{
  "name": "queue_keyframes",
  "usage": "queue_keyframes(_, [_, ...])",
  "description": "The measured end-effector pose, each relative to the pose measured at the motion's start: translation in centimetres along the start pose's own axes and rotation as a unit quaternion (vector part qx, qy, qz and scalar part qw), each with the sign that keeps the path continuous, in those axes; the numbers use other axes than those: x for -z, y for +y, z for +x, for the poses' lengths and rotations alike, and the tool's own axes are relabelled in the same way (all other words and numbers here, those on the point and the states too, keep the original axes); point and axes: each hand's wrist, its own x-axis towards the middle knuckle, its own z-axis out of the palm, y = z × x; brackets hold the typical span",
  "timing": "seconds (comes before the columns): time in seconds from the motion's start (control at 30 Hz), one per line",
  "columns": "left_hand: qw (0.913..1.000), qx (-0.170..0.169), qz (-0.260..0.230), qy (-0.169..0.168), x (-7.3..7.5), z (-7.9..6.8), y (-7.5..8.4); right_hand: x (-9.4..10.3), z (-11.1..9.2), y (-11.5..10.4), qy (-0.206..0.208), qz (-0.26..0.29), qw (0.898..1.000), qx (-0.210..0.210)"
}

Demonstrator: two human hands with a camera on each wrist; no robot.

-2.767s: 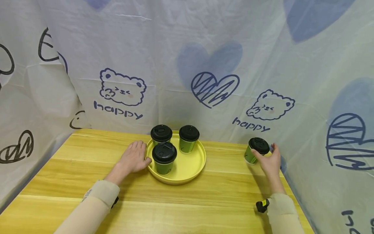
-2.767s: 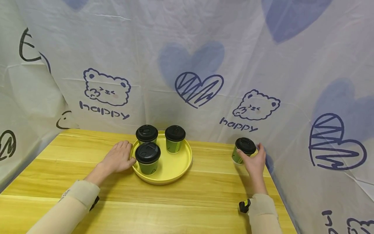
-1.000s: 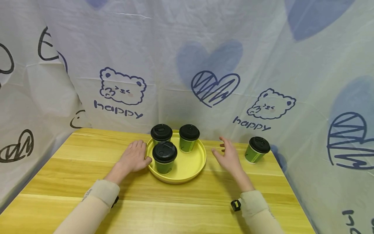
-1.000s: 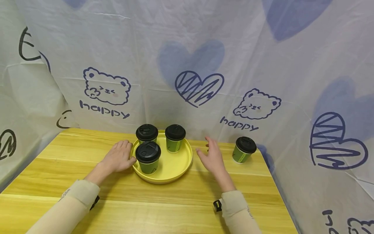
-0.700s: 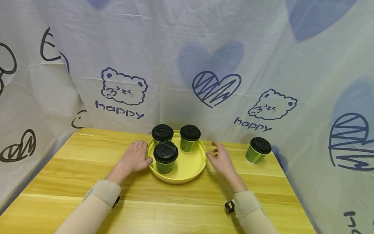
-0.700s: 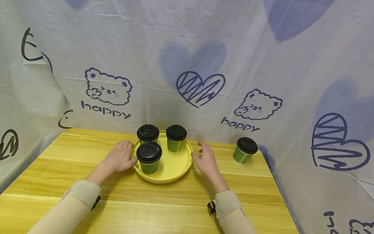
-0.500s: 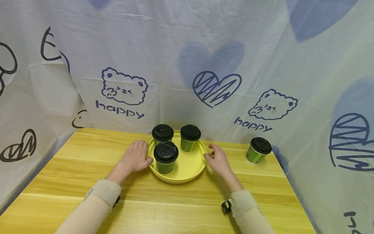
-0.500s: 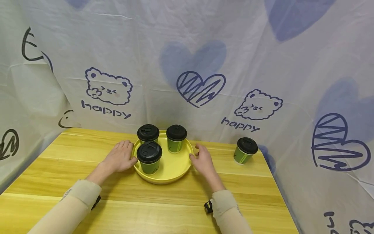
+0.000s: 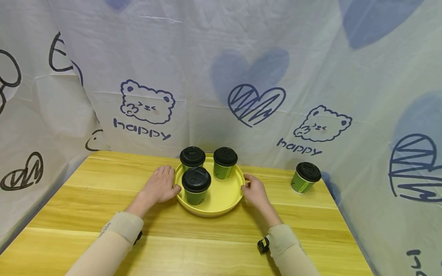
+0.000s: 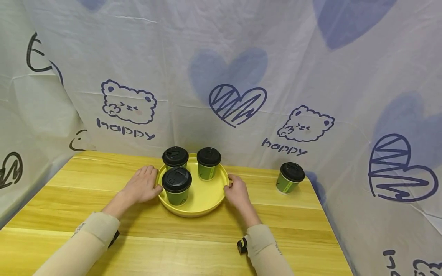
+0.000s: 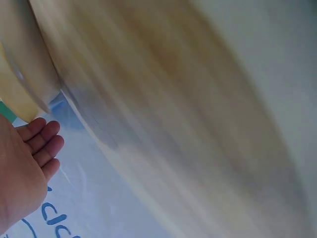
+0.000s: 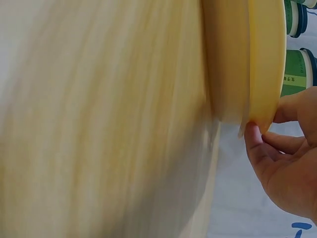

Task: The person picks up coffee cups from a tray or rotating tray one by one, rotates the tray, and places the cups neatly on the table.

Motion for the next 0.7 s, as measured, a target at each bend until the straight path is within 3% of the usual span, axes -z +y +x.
queue_keyframes(0.17, [0.9934,0.048,-0.104,-0.013,-0.1,0.0,-0.1,-0.1,-0.2,0.0,0.001,0.004,1.000,0.003])
queue_keyframes(0.4, [0.9628,0.117,-0.243,0.000,0.4,0.1,0.3,-0.3,-0.9,-0.2,0.001,0.008,1.000,-0.001])
queue_keyframes(0.47, [0.9464,0.139,-0.291,0.011,0.7,0.0,0.5,-0.2,-1.0,-0.2,0.004,0.006,1.000,-0.001])
queue_keyframes(0.63, [0.8933,0.190,-0.407,0.022,1.8,-0.4,1.4,-0.1,-1.3,-0.4,0.013,0.002,1.000,-0.003])
queue_keyframes(0.7, [0.8830,0.201,-0.423,0.024,2.2,-0.5,1.8,-0.1,-1.5,-0.4,0.015,0.005,1.000,-0.003])
